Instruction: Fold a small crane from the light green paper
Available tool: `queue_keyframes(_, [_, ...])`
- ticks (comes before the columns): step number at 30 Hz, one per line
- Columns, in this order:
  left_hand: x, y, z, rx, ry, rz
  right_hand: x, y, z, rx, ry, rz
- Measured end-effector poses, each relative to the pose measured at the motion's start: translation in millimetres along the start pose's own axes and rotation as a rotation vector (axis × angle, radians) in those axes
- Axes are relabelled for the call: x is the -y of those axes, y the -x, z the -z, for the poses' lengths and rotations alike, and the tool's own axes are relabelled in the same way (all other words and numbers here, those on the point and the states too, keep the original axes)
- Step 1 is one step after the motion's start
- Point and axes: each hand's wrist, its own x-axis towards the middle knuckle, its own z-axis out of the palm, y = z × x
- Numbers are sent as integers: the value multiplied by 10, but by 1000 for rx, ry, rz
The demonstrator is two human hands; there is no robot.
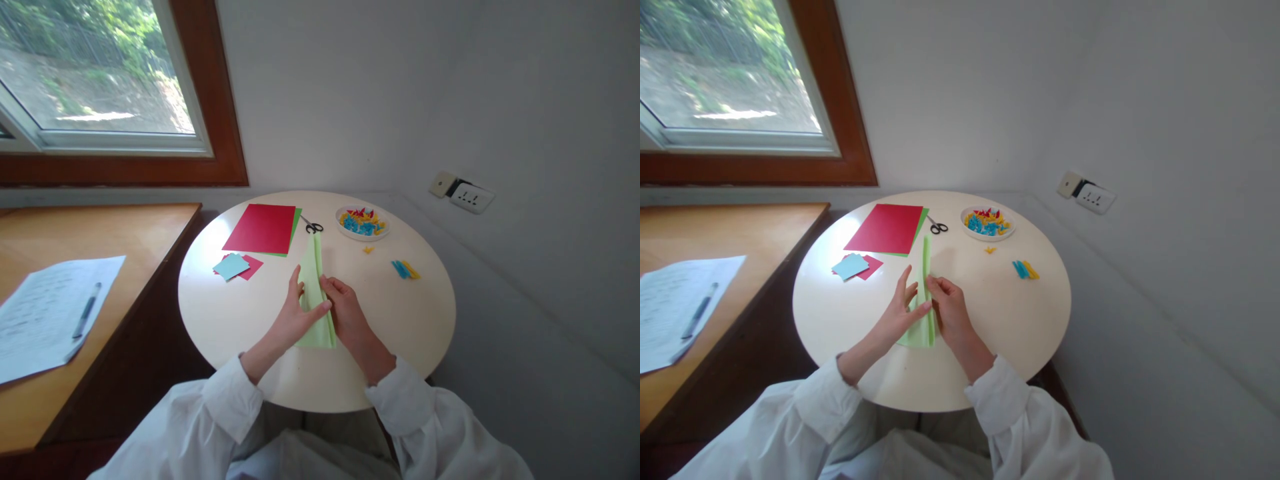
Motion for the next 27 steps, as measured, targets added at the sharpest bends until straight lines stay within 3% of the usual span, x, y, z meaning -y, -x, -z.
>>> queue_keyframes(5, [-10, 5, 47, -4, 230, 17, 24, 18, -10, -11, 49, 40])
queue_keyframes(12, [-101, -51, 341, -175, 342, 12, 261, 69, 49, -90, 171, 112])
queue_keyframes(17, [-96, -95, 650, -284, 234, -31, 503, 97, 210, -141, 252, 116])
queue_keyframes(21, [-3, -110, 841, -326, 135, 26, 574, -2, 499, -115, 320, 151])
queue_keyframes(27, [139, -97, 1047, -246, -203, 167, 532, -145, 979, -191, 563, 95])
